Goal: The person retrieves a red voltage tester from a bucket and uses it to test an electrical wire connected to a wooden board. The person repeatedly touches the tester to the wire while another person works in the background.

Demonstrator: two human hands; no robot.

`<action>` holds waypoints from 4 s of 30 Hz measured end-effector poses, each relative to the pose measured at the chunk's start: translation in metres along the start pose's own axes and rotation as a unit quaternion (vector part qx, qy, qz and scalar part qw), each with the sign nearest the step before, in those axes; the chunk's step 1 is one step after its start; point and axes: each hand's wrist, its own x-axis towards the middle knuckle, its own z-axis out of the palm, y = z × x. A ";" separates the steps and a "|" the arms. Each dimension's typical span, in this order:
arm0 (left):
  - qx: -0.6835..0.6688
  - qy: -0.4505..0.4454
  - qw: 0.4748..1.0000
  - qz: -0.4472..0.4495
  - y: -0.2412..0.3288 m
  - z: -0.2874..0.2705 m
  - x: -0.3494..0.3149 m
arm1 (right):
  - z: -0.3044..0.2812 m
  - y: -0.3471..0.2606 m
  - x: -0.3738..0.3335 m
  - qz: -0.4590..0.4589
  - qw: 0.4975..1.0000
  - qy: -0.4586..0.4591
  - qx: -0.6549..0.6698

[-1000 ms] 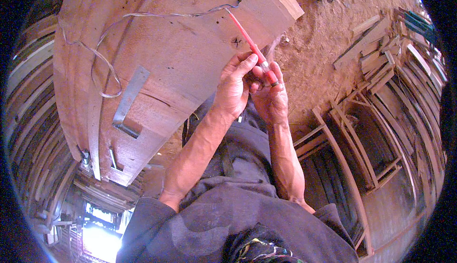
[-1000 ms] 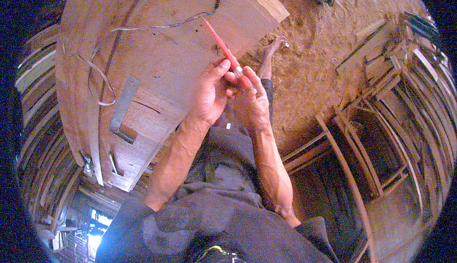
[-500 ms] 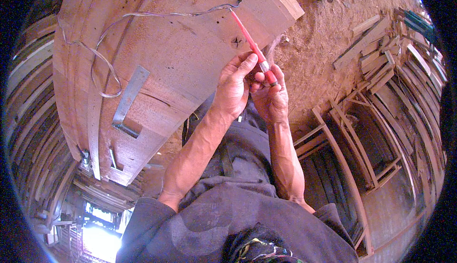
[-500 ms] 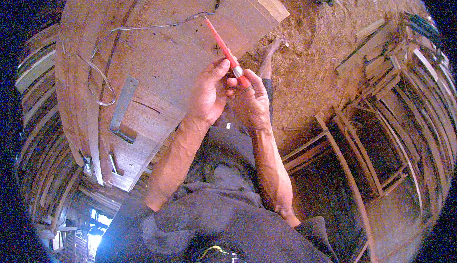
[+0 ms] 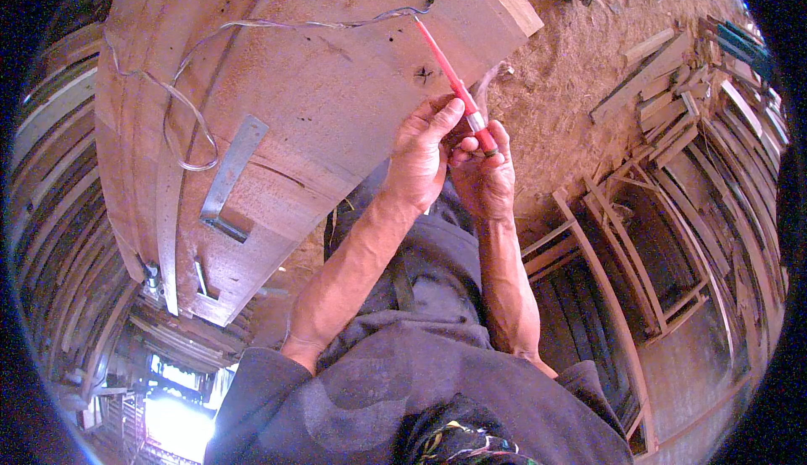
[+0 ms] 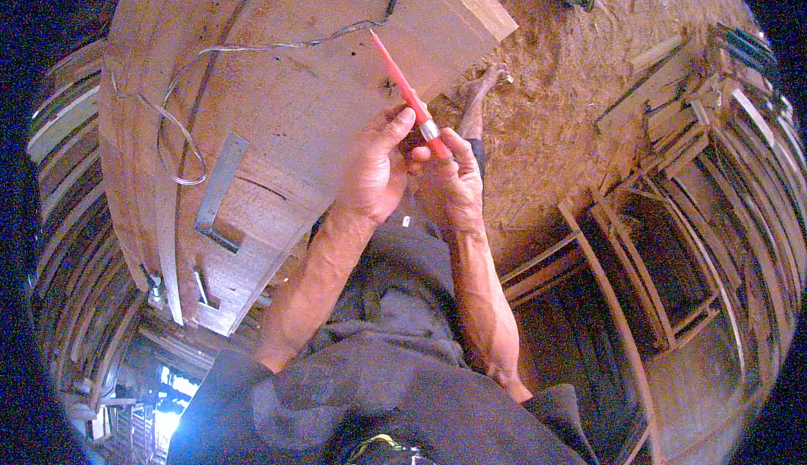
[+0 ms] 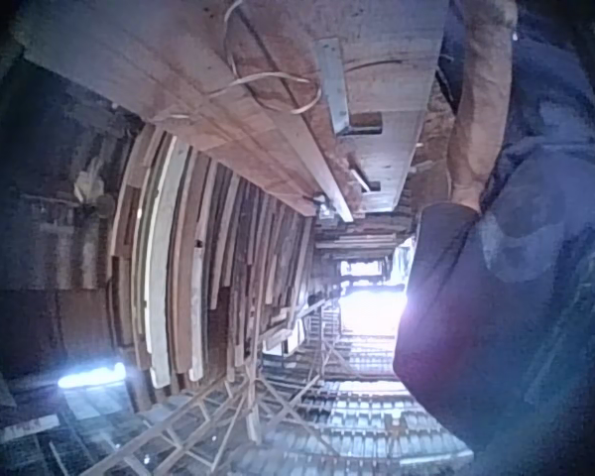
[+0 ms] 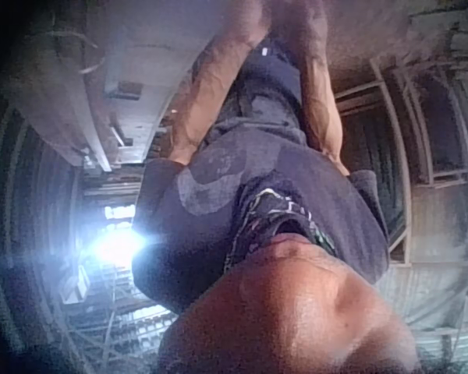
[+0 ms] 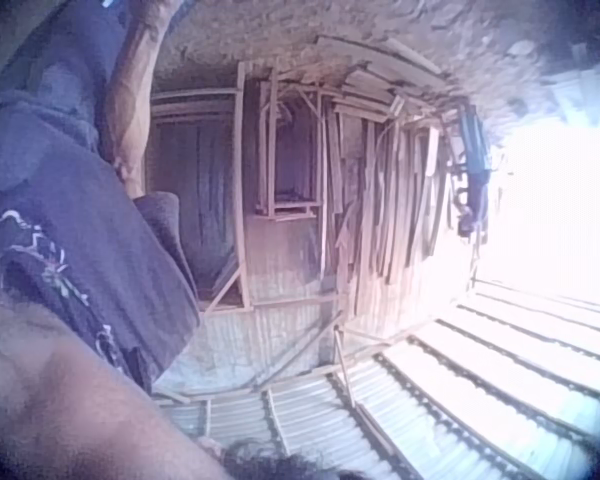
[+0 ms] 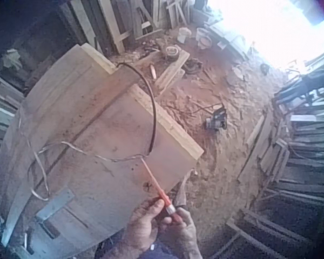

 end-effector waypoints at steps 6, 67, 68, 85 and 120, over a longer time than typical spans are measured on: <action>-0.001 0.007 1.000 -0.006 -0.002 0.000 0.000 | -0.002 0.001 -0.001 -0.006 1.000 0.014 0.008; -0.093 0.002 0.994 0.063 0.010 -0.028 -0.027 | 0.009 0.021 -0.003 0.030 0.995 -0.003 -0.100; -0.095 0.014 0.993 0.064 0.010 -0.026 -0.027 | 0.008 0.021 -0.003 0.032 0.994 -0.005 -0.102; -0.090 0.006 0.995 0.051 0.011 -0.029 -0.023 | 0.004 0.024 -0.001 0.023 0.995 -0.028 -0.091; -0.089 0.020 0.994 0.064 0.013 -0.026 -0.020 | 0.015 0.025 0.006 0.017 0.995 -0.020 -0.092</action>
